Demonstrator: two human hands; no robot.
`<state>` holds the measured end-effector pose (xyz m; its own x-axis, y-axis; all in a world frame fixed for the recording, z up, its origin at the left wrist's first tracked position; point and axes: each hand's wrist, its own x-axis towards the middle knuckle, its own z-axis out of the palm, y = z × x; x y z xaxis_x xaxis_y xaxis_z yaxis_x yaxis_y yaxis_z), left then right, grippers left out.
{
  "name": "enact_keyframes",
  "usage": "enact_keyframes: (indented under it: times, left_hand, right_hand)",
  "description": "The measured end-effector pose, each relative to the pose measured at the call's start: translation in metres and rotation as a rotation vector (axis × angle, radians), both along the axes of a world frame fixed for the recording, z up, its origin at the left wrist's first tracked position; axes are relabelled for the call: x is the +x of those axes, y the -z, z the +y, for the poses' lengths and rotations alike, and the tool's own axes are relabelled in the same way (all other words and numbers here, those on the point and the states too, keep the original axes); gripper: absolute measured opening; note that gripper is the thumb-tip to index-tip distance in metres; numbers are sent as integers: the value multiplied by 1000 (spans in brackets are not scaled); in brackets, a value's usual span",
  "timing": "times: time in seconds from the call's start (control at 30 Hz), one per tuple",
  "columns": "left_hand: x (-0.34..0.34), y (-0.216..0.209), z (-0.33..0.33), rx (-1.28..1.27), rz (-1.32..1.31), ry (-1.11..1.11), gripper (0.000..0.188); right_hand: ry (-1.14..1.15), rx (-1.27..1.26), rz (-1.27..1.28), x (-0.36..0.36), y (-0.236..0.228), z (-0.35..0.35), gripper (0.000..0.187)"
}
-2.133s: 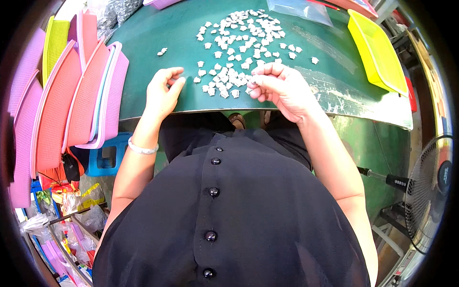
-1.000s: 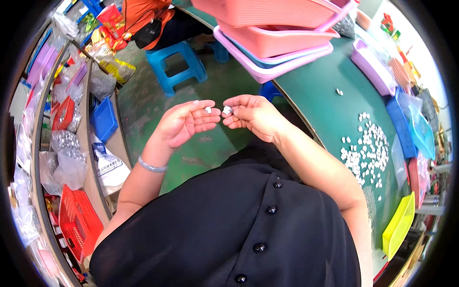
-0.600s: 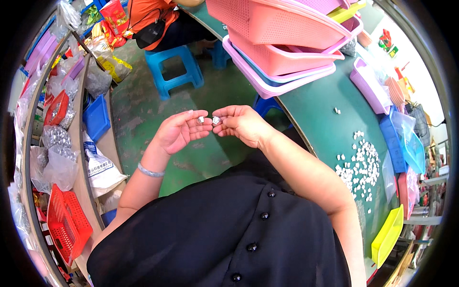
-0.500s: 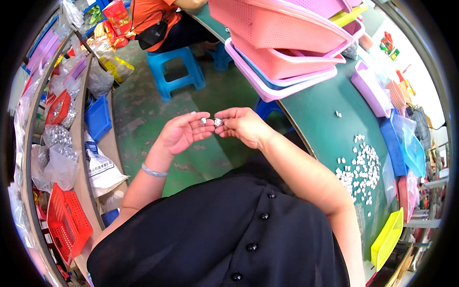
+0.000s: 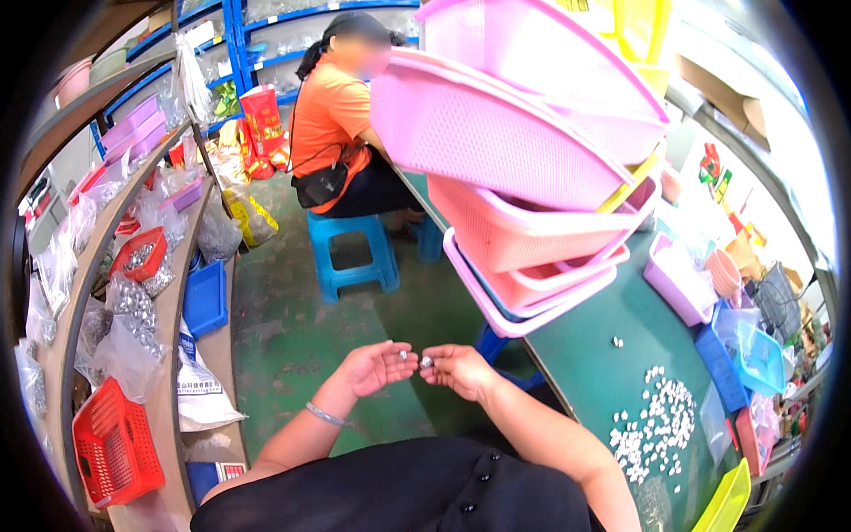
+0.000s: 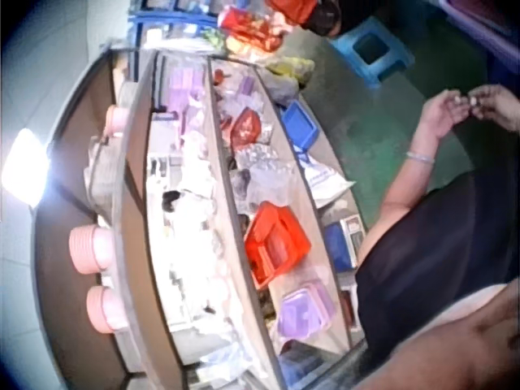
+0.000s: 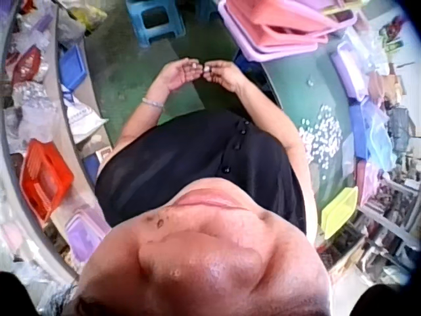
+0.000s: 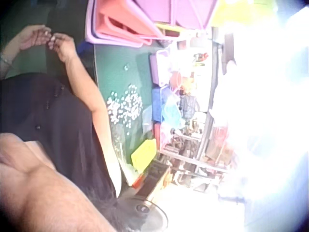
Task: The person sorts small silver-wrapped items on a green table, picking them up and moving them into a pile. They briefly interact with another person in the background before resuming the sorting task.
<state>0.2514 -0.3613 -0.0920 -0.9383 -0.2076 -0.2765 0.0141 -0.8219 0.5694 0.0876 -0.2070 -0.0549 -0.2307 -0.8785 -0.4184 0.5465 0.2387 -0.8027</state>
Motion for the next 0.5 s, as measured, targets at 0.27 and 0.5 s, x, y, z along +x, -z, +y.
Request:
enact_keyframes:
  times: [0.27,0.5]
  left_hand:
    - [-1,16,2,61,-106,-82,41]
    - [3,30,-2,76,-154,-85,44]
  right_hand:
    - [-22,83,-6,-8,17,-1,25]
    - [-35,95,-24,-11,35,-1,25]
